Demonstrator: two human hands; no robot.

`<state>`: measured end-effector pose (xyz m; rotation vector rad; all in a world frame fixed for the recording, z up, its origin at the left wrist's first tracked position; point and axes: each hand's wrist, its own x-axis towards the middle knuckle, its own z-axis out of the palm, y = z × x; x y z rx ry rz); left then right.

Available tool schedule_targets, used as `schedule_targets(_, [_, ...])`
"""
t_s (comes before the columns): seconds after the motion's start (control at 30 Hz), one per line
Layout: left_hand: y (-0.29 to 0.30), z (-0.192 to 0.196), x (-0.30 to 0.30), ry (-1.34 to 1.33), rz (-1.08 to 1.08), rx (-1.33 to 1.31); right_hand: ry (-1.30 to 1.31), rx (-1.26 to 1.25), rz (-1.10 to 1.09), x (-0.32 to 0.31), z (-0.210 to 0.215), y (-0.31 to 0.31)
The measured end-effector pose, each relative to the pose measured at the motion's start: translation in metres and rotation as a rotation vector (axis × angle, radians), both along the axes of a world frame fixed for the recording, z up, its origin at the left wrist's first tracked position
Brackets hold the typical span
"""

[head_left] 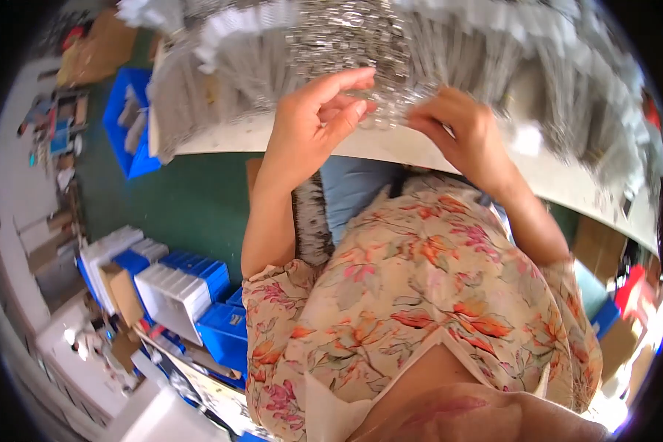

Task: The person is seen manufacturing white brushes with metal handles.

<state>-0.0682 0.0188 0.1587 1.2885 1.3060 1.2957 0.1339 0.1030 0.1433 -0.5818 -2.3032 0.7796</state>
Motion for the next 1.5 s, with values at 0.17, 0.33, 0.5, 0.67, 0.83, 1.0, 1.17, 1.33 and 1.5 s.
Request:
schedule_targets(0.17, [-0.031, -0.016, -0.177, 0.319, 0.803, -0.048, -0.205, 0.252, -0.123, 0.051, -0.067, -0.019])
schedule_targets(0.33, [-0.076, -0.054, -0.367, 0.735, 1.112, -0.478, -0.14, 0.331, -0.164, 0.046, -0.062, -0.017])
schedule_targets(0.5, [-0.057, -0.102, -0.393, 0.201, 1.12, -0.42, -0.065, 0.158, -0.178, 0.041, -0.048, 0.002])
schedule_targets(0.67, [-0.055, -0.102, -0.401, 0.139, 1.163, -0.503, -0.04, 0.083, -0.271, 0.002, -0.03, 0.074])
schedule_targets(0.83, [-0.037, -0.08, -0.368, 0.185, 1.197, -0.577, -0.303, 0.053, -0.402, -0.038, -0.039, 0.157])
schedule_targets(1.0, [-0.057, -0.049, -0.361, 0.566, 1.151, -0.49, -0.574, -0.049, -0.381, -0.058, -0.02, 0.159])
schedule_targets(1.17, [-0.028, 0.009, -0.305, 1.139, 1.199, -0.272, -0.609, 0.124, -0.492, -0.063, -0.017, 0.153])
schedule_targets(1.33, [0.024, 0.022, -0.205, 0.646, 1.064, 0.151, -0.021, -0.022, -0.54, -0.029, -0.008, 0.162])
schedule_targets(1.5, [0.007, -0.048, -0.194, 1.092, 0.81, -0.273, 0.67, -0.29, -0.495, 0.054, 0.045, 0.134])
